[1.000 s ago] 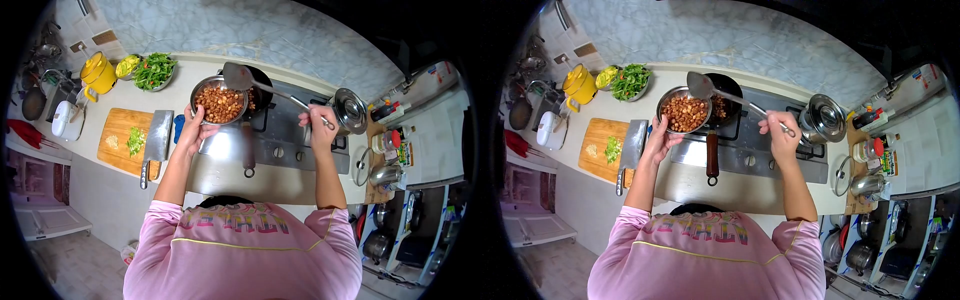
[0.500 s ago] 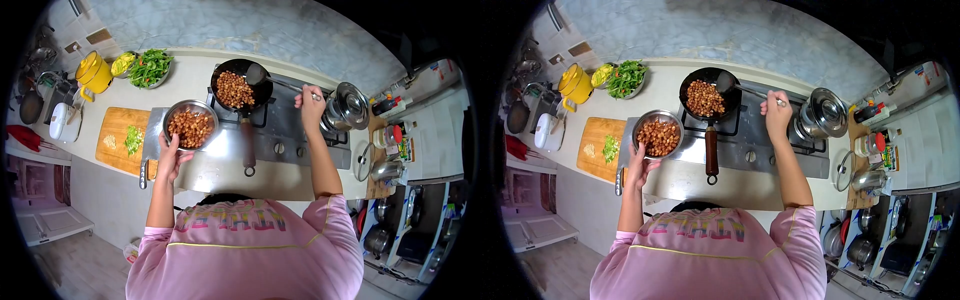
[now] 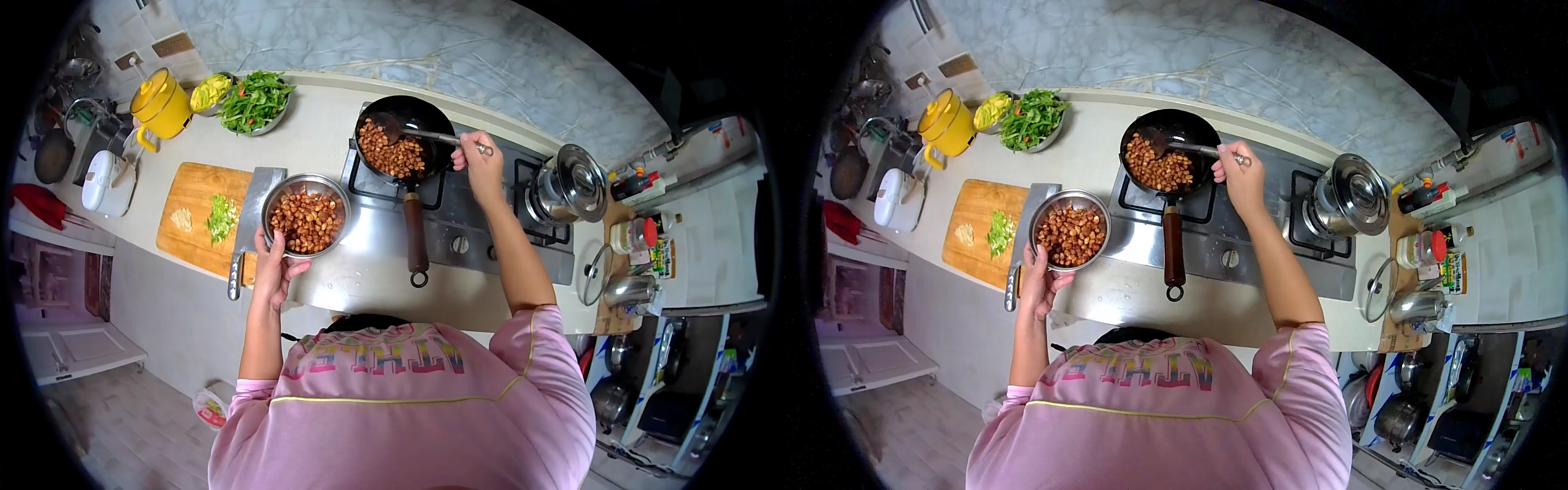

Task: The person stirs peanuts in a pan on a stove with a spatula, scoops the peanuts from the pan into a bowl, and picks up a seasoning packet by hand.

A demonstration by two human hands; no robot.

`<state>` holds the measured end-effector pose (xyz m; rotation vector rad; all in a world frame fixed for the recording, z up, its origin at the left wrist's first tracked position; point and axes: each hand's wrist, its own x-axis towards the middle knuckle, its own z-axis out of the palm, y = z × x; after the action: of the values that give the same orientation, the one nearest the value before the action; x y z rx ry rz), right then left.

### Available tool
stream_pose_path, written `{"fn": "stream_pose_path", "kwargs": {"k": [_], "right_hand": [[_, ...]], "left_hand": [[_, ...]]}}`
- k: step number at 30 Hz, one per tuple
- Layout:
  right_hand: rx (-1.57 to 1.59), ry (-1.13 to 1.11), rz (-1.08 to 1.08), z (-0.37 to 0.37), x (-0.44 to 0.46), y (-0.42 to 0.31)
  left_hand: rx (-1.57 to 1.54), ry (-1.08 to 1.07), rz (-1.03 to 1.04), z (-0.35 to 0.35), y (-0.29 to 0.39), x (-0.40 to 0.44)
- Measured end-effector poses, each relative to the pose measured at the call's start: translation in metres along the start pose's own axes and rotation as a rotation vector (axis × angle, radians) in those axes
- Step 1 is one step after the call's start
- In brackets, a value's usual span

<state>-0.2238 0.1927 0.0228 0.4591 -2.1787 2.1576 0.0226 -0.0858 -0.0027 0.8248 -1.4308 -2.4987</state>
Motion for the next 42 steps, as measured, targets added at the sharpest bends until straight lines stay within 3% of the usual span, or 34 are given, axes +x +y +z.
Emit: {"fn": "stream_pose_path", "kwargs": {"k": [11,21,32,42], "right_hand": [[-0.097,-0.004,0.100,-0.006,-0.053,-0.030],[0.344,0.328,0.353,-0.008,-0.057,0.022],[0.458,0.417,0.319,-0.005,-0.051,0.034],[0.420,0.315,0.134,-0.027,-0.052,-0.040]], "left_hand": [[0.001,-0.018,-0.016,-0.001,-0.004,0.000],[-0.020,-0.025,-0.019,-0.001,-0.004,0.001],[-0.005,-0.025,0.012,0.006,0.007,0.004],[-0.081,-0.193,-0.001,0.053,0.011,0.061]]}}
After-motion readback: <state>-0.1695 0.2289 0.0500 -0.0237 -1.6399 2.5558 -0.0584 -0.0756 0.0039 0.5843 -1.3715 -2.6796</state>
